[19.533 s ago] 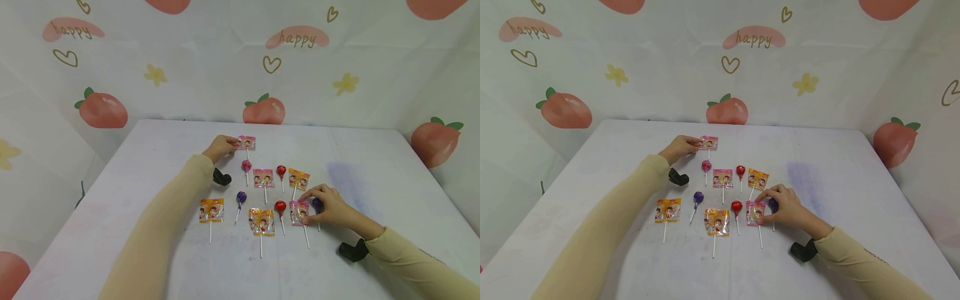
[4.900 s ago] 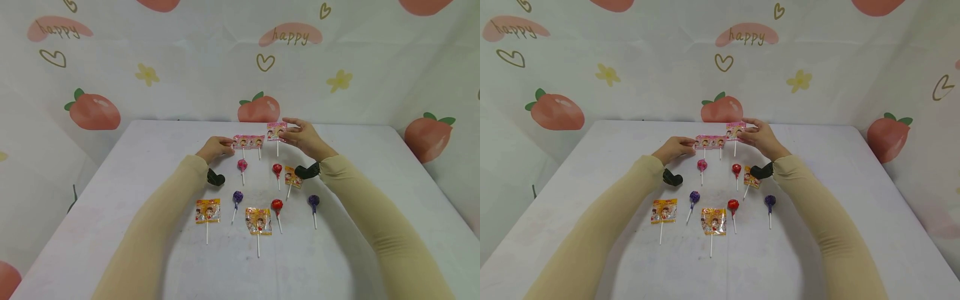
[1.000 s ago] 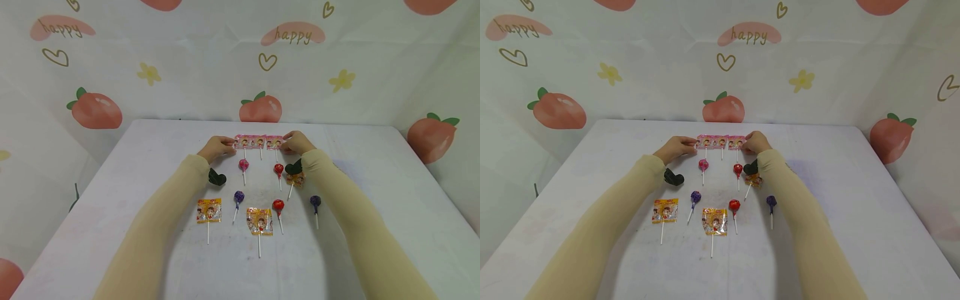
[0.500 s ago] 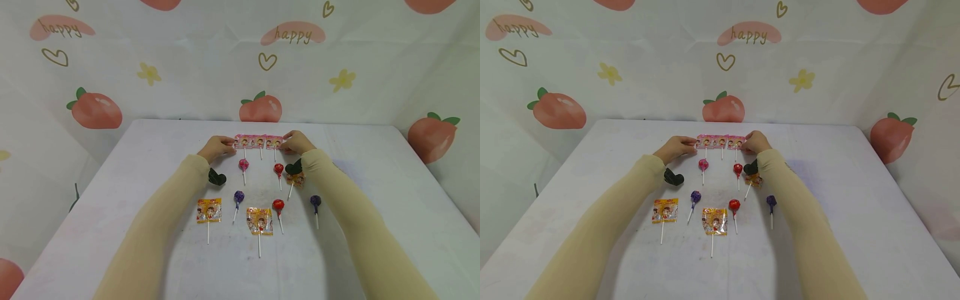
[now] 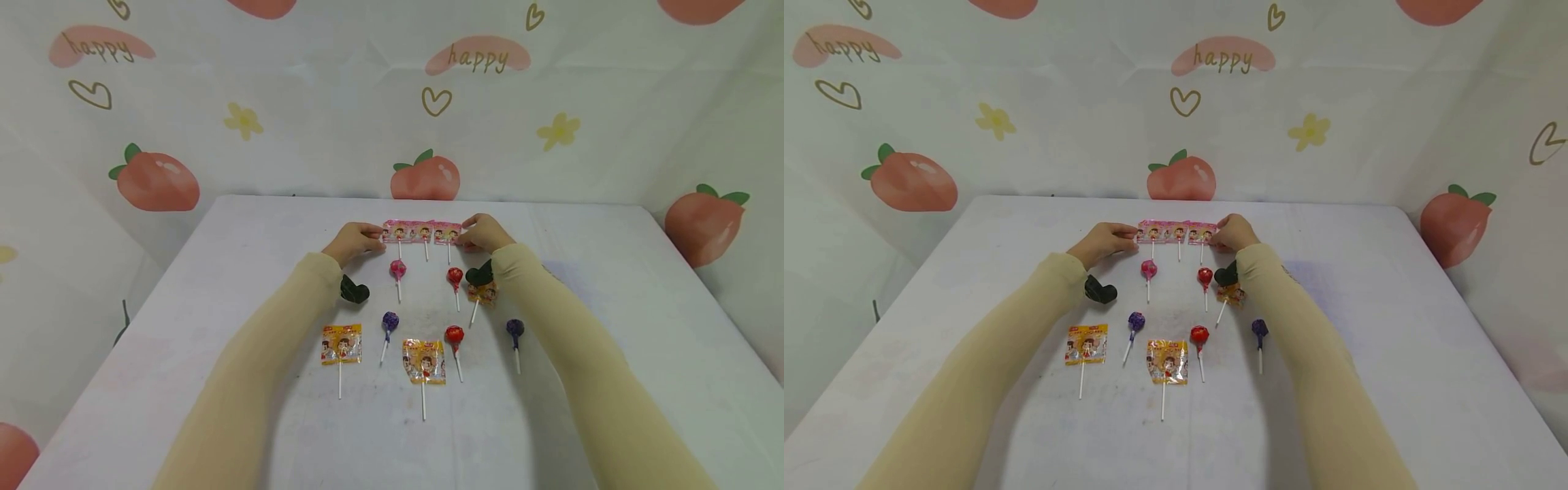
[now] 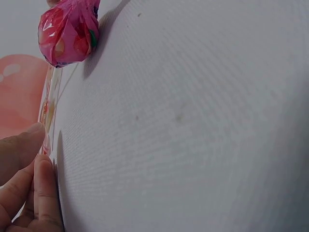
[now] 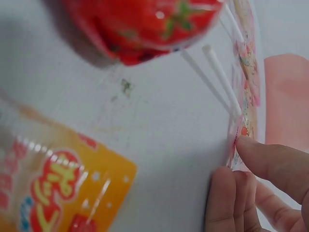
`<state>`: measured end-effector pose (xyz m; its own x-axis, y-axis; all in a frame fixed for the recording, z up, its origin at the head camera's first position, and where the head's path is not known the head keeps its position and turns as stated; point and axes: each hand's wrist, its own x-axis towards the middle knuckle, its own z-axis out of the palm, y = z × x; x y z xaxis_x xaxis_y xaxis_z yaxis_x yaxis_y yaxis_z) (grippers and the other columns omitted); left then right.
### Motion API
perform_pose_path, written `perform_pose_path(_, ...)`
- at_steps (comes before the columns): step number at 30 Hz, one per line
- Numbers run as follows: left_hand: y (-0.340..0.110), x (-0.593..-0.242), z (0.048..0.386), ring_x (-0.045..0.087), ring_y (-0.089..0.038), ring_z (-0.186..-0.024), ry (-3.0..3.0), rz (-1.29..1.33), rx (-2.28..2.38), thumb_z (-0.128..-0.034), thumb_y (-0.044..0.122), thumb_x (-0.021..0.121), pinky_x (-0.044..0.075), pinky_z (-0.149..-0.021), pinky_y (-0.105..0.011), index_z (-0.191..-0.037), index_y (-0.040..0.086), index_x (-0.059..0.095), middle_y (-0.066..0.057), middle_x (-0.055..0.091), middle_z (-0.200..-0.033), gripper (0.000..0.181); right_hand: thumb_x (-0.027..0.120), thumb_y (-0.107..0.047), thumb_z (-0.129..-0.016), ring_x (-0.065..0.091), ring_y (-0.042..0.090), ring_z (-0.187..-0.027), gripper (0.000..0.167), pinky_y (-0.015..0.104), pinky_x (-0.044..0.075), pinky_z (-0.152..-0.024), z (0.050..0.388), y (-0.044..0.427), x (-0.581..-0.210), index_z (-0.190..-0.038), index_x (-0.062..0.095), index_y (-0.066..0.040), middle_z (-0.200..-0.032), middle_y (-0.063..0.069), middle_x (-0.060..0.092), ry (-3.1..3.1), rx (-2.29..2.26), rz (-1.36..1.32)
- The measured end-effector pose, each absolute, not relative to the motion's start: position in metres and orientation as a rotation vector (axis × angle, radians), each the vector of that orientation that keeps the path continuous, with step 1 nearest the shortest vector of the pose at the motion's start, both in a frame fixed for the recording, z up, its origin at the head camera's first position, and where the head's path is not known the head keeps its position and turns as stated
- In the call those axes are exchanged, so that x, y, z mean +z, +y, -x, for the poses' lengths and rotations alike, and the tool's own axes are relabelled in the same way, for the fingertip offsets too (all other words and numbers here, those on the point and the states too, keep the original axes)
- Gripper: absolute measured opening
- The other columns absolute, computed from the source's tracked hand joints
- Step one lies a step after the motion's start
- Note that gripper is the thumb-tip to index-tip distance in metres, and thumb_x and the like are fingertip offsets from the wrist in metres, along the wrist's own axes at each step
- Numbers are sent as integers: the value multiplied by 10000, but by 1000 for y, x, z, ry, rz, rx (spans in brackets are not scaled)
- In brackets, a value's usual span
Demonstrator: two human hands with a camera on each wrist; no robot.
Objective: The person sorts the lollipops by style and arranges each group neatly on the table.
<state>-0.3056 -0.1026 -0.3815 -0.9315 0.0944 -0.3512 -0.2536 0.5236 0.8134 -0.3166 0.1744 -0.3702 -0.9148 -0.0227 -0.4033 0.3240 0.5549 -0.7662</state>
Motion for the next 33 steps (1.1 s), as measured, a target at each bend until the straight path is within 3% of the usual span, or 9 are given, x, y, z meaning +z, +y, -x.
perform_pose_path(4, -103, -381, 304, 505, -159, -1052, 2408, 136, 1376, -891, 136, 703, 422, -988, -293, -1340, 118, 579, -75, 586, -1261, 467, 693, -122, -883, 568, 79, -680, 554, 213, 516, -693, 315, 180, -368, -1328, 422, 63, -899, 83, 576, 2411, -1319, -189)
perform_pose_path(7, -103, -381, 304, 507, -162, -1064, 2404, 134, 1376, -896, 140, 698, 421, -1000, -297, -1345, 116, 574, -77, 583, -1274, 467, 623, -109, -934, 563, 89, -778, 561, 216, 507, -775, 312, 183, -360, -1410, 369, 45, -1032, 86, 551, 2350, -1396, -179)
perform_pose_path(11, -103, -382, 304, 503, -159, -1054, 2410, 129, 1373, -895, 140, 698, 424, -990, -291, -1345, 115, 575, -79, 584, -1271, 466, 558, -87, -974, 548, 214, -1083, 592, 276, 478, -969, 306, 190, -344, -1479, 273, 31, -1246, 142, 486, 2207, -1583, -109)
perform_pose_path(15, -103, -382, 304, 497, -158, -1045, 2411, 131, 1374, -889, 138, 705, 423, -982, -290, -1340, 117, 580, -76, 588, -1262, 468, 528, -74, -987, 383, 344, -1340, 595, 377, 358, -1103, 297, 198, -329, -1492, 229, 27, -1397, 201, 382, 2134, -1714, 6)
perform_pose_path(22, -103, -381, 304, 493, -170, -1076, 2407, 126, 1373, -890, 143, 705, 407, -1027, -316, -1335, 122, 584, -70, 588, -1262, 462, 582, -156, -971, 494, 215, -1201, 571, 383, 372, -1091, 270, 217, -308, -1451, 308, -14, -1287, 104, 436, 2180, -1823, 177)
perform_pose_path(28, -103, -380, 303, 501, -180, -1105, 2407, 122, 1364, -893, 148, 701, 397, -1048, -327, -1341, 124, 578, -68, 589, -1276, 465, 609, -111, -950, 558, 140, -1094, 509, 248, 491, -946, 251, 227, -308, -1396, 381, -19, -1151, 52, 513, 2191, -1896, 269)
perform_pose_path(33, -102, -379, 303, 493, -172, -1081, 2415, 131, 1362, -890, 147, 704, 403, -1030, -317, -1336, 130, 584, -66, 592, -1266, 462, 598, -112, -957, 583, 77, -1063, 466, 178, 503, -879, 240, 234, -321, -1378, 415, -28, -1184, 49, 523, 2232, -1842, 315)
